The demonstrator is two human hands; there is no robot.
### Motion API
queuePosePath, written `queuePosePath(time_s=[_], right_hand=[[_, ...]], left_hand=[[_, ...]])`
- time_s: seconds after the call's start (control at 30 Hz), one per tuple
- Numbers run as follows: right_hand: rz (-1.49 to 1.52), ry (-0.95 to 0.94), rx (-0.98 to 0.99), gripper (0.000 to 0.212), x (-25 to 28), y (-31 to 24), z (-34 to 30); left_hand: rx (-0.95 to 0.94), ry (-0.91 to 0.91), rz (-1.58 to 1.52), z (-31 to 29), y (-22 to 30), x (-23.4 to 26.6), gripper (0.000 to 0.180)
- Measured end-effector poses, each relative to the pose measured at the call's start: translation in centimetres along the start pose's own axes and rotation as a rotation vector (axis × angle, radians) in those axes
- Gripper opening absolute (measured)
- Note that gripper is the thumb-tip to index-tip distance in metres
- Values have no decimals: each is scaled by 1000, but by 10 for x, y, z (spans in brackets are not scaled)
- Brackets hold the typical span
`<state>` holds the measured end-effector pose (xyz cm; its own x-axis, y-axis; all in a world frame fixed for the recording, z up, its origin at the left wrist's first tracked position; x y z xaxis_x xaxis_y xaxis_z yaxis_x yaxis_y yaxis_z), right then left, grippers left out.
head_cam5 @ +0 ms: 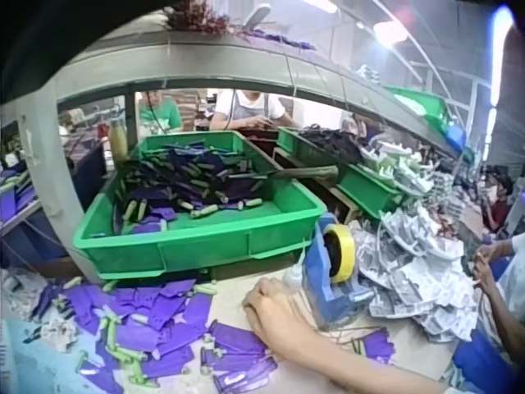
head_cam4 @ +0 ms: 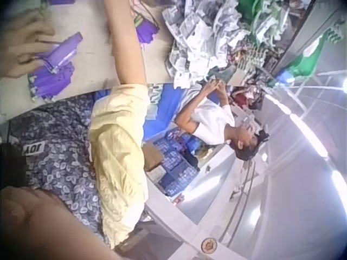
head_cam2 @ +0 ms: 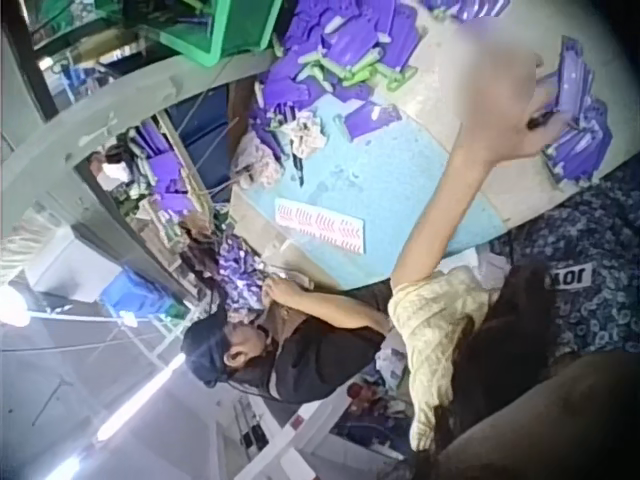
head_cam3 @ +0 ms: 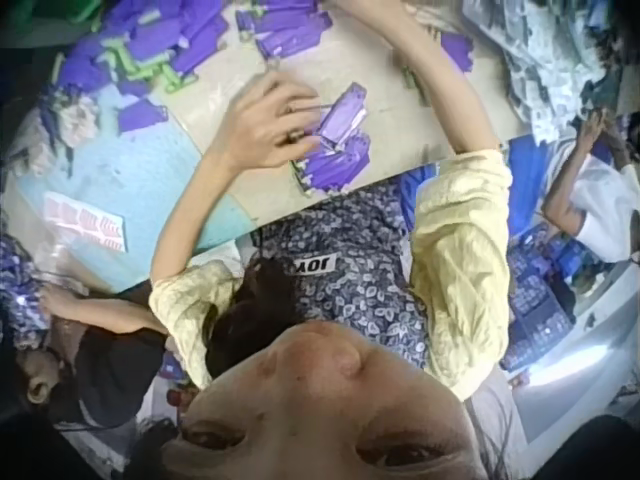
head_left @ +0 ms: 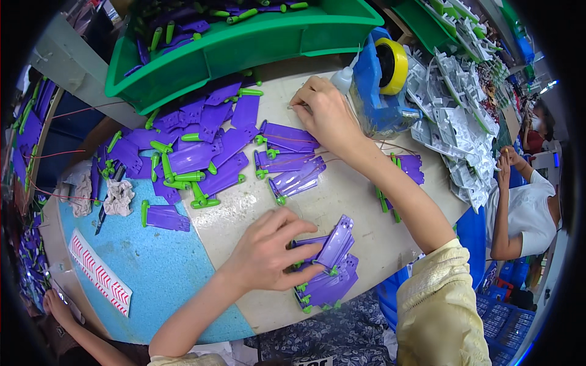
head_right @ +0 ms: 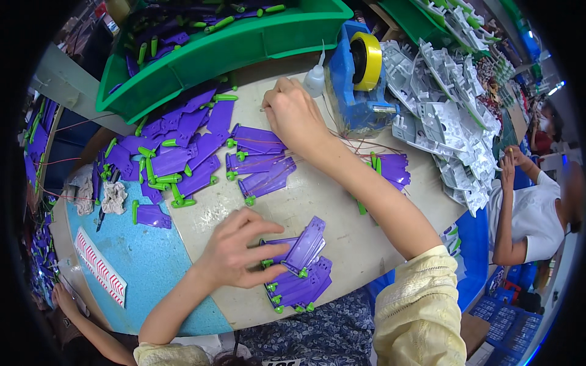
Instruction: The person assembles purple and green plastic components by inserting thin red wires into the purple pieces and applying glue from a bottle to secure them. The person handles the parts one at a time, aligns the wire, and applies adhesive before setting the assembled unit aside on the table.
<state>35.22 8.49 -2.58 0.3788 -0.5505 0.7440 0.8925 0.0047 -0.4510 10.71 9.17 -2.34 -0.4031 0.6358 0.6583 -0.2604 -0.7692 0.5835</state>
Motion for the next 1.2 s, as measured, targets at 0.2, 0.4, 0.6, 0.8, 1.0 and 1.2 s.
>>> queuePosePath(time_s=[0.2,0.4,0.6,0.8,1.0,1.2], right_hand=[[339,27,-63,9,76,-95,-4],[337,-365,-219,11,50,-93,-76],[510,-415,-372,8,31,-77,-76],[550,-444,-342,11,41,-90,-93],[683,-430,-501,8,41,-69,-84],[438,-302,-737,11,39,-74,-80]], left_hand=[[198,94,402,-9,-8,-5,29],[332,182,183,4,-10,-18,58],[450,194,-69,1,-15,-19,68],[501,195,-131,-1,-16,-19,57],[454,205,71,-1,-16,-22,46],[172,156,380,4,-19,-12,30]])
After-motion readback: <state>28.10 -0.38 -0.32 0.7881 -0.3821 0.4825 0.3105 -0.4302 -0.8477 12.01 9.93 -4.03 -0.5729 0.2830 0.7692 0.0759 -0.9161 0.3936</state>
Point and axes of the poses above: each hand's wrist, its own z-axis towards the middle knuckle, its own x-axis out of the back of the hand, y = z × x, the point moved 1 cm from there along z, towards the middle knuckle, and after that the axes turned 9 degrees about z, right-handed, at the moved point
